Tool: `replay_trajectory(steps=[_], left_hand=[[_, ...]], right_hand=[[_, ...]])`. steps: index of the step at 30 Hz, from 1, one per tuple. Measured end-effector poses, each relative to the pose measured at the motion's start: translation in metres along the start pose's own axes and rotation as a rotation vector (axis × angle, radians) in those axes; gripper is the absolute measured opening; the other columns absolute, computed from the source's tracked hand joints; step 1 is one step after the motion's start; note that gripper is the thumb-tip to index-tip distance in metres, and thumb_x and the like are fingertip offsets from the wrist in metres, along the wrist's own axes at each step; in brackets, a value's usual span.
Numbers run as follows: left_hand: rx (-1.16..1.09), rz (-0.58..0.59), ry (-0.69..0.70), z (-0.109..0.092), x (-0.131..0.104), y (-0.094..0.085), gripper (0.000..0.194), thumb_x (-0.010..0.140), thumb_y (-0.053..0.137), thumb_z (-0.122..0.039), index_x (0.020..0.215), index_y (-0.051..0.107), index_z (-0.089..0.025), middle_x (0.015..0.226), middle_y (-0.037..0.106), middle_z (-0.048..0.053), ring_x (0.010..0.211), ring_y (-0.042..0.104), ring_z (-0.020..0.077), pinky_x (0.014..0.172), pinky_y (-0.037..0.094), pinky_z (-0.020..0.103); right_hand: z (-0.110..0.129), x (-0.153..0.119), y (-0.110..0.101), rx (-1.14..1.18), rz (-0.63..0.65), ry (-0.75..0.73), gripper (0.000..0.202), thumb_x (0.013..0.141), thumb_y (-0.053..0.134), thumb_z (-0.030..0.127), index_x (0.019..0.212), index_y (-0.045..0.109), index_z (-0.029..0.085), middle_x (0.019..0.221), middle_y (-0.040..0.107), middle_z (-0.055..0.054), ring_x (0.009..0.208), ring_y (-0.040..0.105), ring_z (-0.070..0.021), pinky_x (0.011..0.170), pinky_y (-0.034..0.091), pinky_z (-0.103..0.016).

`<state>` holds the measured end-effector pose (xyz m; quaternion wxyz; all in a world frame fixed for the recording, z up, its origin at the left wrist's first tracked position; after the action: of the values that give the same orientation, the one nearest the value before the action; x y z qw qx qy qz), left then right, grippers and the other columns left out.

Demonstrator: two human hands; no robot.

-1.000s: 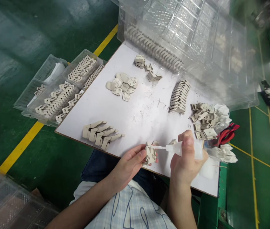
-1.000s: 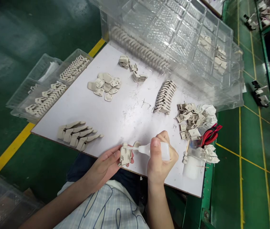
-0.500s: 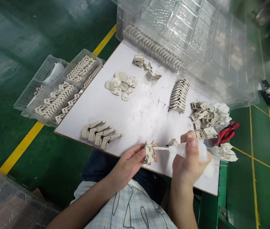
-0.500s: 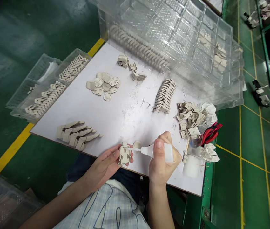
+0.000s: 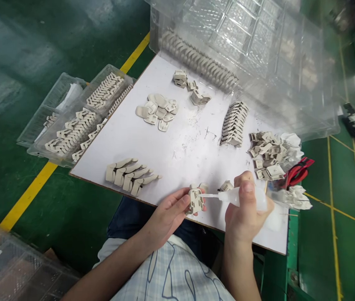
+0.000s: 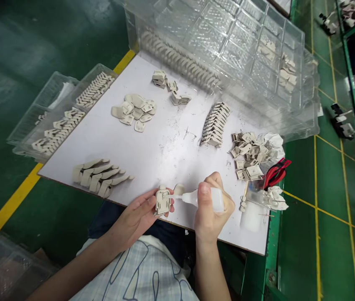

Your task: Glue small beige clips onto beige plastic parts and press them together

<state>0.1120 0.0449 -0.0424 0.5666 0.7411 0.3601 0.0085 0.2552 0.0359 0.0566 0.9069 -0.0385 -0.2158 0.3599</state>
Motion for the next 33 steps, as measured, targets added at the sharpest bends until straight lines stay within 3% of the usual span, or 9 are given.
replay_trajectory(steps=[8, 17, 24, 33], left_hand=[[0.022, -0.031, -0.018, 0.002, 0.000, -0.002, 0.039, 0.087, 0.074, -0.047, 0.114, 0.076, -0.019, 0.104, 0.073, 0.008, 0.100, 0.061, 0.0211, 0.098, 0.041, 0.036], [0.010, -0.035, -0.012, 0.001, 0.000, -0.002, 0.038, 0.087, 0.074, -0.045, 0.114, 0.077, -0.019, 0.100, 0.074, 0.009, 0.096, 0.063, 0.0215, 0.096, 0.042, 0.036], [0.001, -0.044, -0.017, 0.003, 0.001, -0.007, 0.037, 0.086, 0.075, -0.046, 0.113, 0.077, -0.020, 0.098, 0.073, 0.006, 0.090, 0.059, 0.0169, 0.090, 0.042, 0.031], [-0.020, -0.064, -0.020, 0.002, 0.000, -0.006, 0.033, 0.085, 0.077, -0.044, 0.109, 0.078, -0.020, 0.100, 0.073, 0.008, 0.092, 0.060, 0.0186, 0.093, 0.043, 0.034]], right_hand=[[0.005, -0.006, 0.005, 0.034, 0.059, 0.035, 0.046, 0.092, 0.062, 0.046, 0.059, 0.038, 0.022, 0.064, 0.029, 0.004, 0.059, 0.033, -0.0125, 0.053, 0.027, -0.031], [0.003, -0.004, 0.001, 0.005, 0.048, 0.018, 0.049, 0.092, 0.060, 0.046, 0.057, 0.036, 0.022, 0.062, 0.028, 0.003, 0.058, 0.034, -0.0132, 0.054, 0.026, -0.031], [0.001, -0.002, -0.003, 0.104, 0.063, -0.014, 0.045, 0.094, 0.063, 0.035, 0.057, 0.041, 0.020, 0.061, 0.028, 0.004, 0.059, 0.034, -0.0127, 0.055, 0.024, -0.031], [-0.008, -0.001, -0.009, 0.051, 0.005, 0.075, 0.051, 0.090, 0.065, 0.049, 0.058, 0.037, 0.022, 0.063, 0.028, 0.004, 0.058, 0.033, -0.0126, 0.053, 0.026, -0.030]])
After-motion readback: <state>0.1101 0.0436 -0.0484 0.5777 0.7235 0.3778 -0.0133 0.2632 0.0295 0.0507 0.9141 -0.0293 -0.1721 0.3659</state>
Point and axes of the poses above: each hand's wrist, its own x-axis towards the middle knuckle, its own y-axis out of the palm, z = x × y, the point moved 9 cm from there along x, towards the middle knuckle
